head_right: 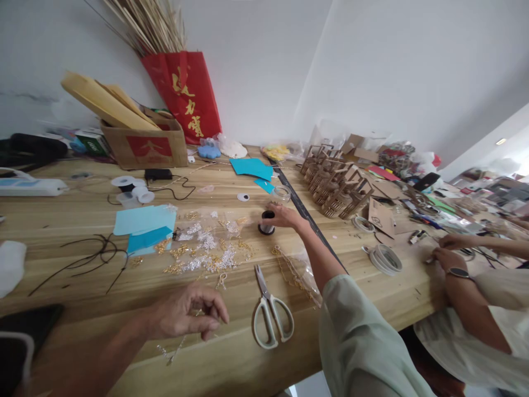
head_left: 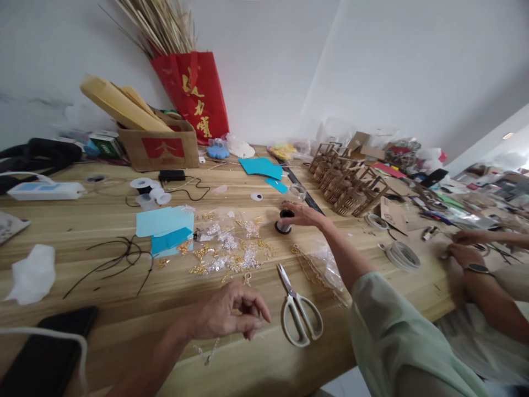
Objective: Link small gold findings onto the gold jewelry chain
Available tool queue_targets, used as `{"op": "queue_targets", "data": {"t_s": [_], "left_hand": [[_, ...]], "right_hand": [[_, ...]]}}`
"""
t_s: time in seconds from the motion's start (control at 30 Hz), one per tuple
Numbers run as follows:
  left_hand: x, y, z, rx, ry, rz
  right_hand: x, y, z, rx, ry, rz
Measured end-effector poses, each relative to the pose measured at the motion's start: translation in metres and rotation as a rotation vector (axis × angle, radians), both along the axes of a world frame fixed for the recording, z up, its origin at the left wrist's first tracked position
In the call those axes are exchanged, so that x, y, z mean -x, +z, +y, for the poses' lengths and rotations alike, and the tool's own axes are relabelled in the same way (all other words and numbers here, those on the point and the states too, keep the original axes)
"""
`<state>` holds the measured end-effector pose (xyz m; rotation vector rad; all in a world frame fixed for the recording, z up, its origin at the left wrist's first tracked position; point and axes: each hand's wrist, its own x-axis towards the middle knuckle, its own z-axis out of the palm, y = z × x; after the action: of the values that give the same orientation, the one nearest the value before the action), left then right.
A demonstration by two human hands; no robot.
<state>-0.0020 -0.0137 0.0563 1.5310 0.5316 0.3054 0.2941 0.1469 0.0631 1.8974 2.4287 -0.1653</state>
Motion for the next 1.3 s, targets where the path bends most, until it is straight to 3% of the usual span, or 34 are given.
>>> {"op": "queue_targets", "data": {"t_s": [0.1,0.2,0.33,0.4,0.43,0.53,0.63,0.73,0.9,1.1,1.3], "left_hand": [[0.000,0.003,0.000,-0.020,-0.025,0.019],[-0.001,0.007,-0.002,-0.031,-0.056,0.030],[-0.005,0.010,-0.005,-0.050,-0.053,0.050],[-0.005,0.009,-0.005,-0.057,-0.009,0.063],[-0.005,0.007,-0.004,-0.050,0.026,0.062],[-0.004,-0.001,-0.002,0.011,0.152,0.013],[-0.002,-0.010,-0.001,0.041,0.288,-0.064],[-0.003,-0.013,-0.002,0.046,0.390,-0.079],[-0.009,-0.018,-0.002,0.041,0.426,0.017],[-0.011,-0.033,0.000,-0.157,0.474,0.154],[-0.007,-0.037,-0.001,-0.260,0.503,0.190]], "right_hand": [[-0.005,0.007,-0.001,0.036,0.076,0.026],[0.000,0.006,-0.004,-0.005,0.031,0.030],[0.021,0.007,-0.022,-0.153,-0.101,0.016],[0.034,0.014,-0.043,-0.305,-0.012,0.114],[0.041,0.019,-0.057,-0.277,0.124,0.222],[0.063,0.032,-0.102,0.069,0.465,0.572],[0.079,0.033,-0.140,0.366,0.562,0.688],[0.084,0.023,-0.157,0.393,0.496,0.770],[0.078,0.011,-0.162,0.160,0.461,0.709],[0.062,0.007,-0.175,0.067,0.351,0.594],[0.051,-0.006,-0.182,0.051,0.259,0.524]]}}
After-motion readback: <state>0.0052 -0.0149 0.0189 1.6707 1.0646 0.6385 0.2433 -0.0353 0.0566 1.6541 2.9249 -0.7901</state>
